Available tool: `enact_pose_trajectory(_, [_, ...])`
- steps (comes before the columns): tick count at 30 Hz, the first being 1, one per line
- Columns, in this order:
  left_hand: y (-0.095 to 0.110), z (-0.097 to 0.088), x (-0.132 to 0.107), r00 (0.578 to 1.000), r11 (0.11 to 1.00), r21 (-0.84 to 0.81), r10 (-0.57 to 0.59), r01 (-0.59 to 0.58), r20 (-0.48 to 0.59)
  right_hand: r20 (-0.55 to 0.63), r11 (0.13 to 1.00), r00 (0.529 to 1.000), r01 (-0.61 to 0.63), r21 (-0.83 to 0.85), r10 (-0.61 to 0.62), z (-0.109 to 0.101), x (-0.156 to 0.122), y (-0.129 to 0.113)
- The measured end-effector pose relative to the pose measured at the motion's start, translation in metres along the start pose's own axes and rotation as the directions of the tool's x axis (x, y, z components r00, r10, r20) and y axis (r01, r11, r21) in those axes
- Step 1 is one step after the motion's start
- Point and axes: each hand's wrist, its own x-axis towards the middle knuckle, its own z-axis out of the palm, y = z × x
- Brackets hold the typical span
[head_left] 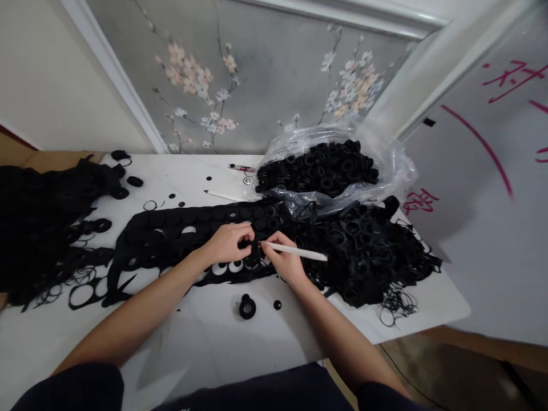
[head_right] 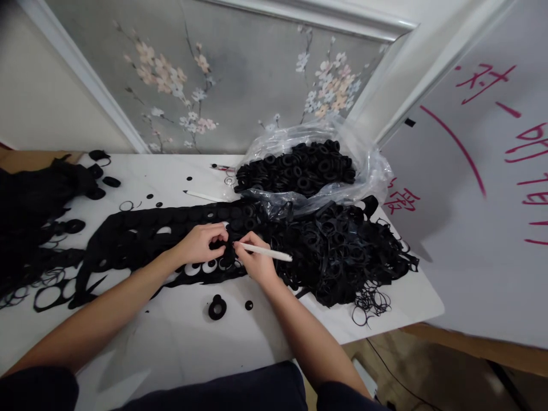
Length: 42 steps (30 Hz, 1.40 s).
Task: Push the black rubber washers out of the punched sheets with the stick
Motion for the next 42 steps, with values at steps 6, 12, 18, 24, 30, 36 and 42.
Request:
enact_pose_trajectory(6, [0.005, 0.003, 0.000, 0.996, 0.995, 0.058, -0.086, 0.087, -0.012, 0.147, 0.855, 0.959, 0.283, -0.435, -0.243, 0.004, -0.004, 0.011])
enact_pose_trajectory(12, [0.007, 0.004, 0.003, 0.993, 0.988, 0.101, -0.120, 0.117, 0.021, 0.196, 0.698, 0.942, 0.333, -0.634, -0.271, 0.012, -0.005, 0.010])
enact_pose_trajectory(18, [0.010, 0.000, 0.005, 0.997, 0.989, 0.133, -0.074, 0.069, 0.029, 0.150, 0.600, 0.961, 0.262, -0.756, -0.231, 0.017, -0.004, 0.007])
enact_pose_trajectory(24, [0.006, 0.002, -0.006, 0.996, 0.985, 0.172, 0.044, -0.030, -0.078, 0.068, 0.630, 0.974, 0.193, -0.752, -0.217, 0.017, -0.001, 0.007])
enact_pose_trajectory(30, [0.000, 0.001, -0.024, 0.871, 0.973, 0.168, 0.217, -0.158, -0.441, -0.005, 0.733, 0.979, 0.150, -0.663, -0.205, 0.016, 0.001, 0.011])
enact_pose_trajectory(36, [0.043, -0.043, -0.046, 0.754, 0.975, 0.071, 0.209, -0.212, -0.623, -0.082, 0.877, 0.983, 0.109, -0.467, -0.166, 0.013, 0.002, 0.014])
enact_pose_trajectory(42, [0.060, -0.054, -0.074, 0.922, 0.999, 0.012, -0.043, 0.042, 0.386, -0.195, 0.988, 0.977, 0.061, -0.142, -0.088, -0.002, -0.004, 0.005])
